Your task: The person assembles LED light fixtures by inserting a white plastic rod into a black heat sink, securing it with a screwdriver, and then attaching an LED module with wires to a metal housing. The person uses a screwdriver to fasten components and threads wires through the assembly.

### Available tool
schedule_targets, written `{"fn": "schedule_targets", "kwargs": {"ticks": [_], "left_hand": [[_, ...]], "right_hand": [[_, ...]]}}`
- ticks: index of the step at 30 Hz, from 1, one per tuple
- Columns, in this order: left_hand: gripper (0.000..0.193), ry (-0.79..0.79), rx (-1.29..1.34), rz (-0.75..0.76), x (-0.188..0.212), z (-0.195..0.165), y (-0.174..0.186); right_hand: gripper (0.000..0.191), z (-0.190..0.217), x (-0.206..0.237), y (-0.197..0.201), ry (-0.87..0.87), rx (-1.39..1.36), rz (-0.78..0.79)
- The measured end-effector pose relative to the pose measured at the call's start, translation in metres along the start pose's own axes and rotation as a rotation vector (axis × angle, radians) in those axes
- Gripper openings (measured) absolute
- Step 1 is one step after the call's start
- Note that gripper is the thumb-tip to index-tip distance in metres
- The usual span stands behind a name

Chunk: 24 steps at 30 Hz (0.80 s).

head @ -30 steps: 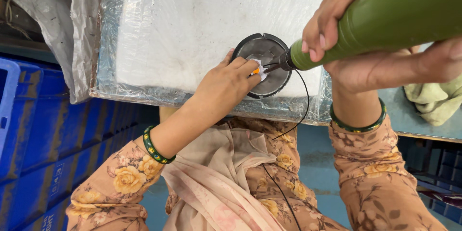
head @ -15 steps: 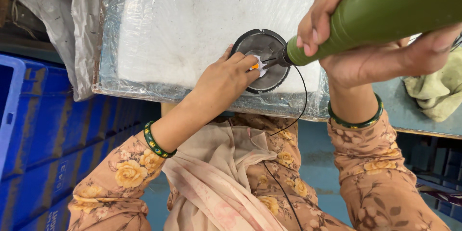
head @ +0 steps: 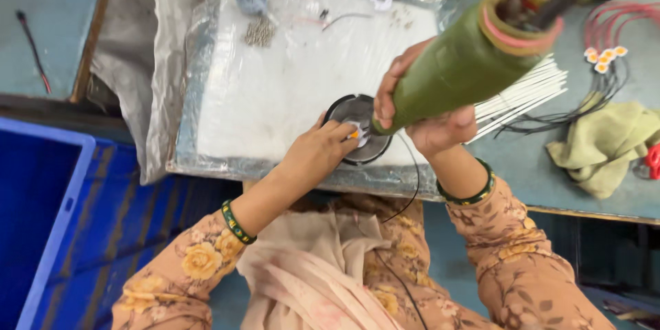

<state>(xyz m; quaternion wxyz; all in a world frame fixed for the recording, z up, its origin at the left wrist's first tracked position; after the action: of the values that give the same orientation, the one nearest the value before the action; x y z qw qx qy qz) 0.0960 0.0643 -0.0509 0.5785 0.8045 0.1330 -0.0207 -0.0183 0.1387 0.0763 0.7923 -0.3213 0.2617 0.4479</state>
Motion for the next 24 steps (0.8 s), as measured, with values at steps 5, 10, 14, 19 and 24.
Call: {"fn": "schedule_targets", "kwargs": {"ticks": [5,10,14,19,24], "left_hand": [[0.026,-0.004,-0.007,0.027,0.004,0.002,-0.009],[0.056,-0.063,-0.150,0.024,0.006,-0.007,0.003],[0.073,0.006,-0.101,-0.032,0.019,-0.004,0.036],[0.068,0.093,-0.290,-0.083,0.027,-0.005,0.045],[0.053,0.163,-0.354,-0.048,0.019,-0.010,0.033]], "right_hand": [[0.086,0.033,-0.019,0.026,0.035,0.098,-0.022],[0.092,0.087,-0.042,0.051,0.118,0.356,0.175],[0.092,0.098,-0.021,0.080,0.037,0.450,0.130],[0.089,0.087,-0.002,0.104,0.029,0.411,0.084],[0.089,0.079,0.007,0.115,0.041,0.404,0.095]]}}
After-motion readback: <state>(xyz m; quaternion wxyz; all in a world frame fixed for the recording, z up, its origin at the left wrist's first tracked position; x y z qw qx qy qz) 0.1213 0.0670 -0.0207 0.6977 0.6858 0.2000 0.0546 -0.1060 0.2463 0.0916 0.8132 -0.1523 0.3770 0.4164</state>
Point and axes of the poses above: each hand's wrist, its own x-axis away from the middle knuckle, its own y-axis out of the back of the hand, z = x × y, the point moved 7 cm from there along -x, towards the middle knuckle, and after that the axes turned 15 degrees about y, right-handed, at the moved point
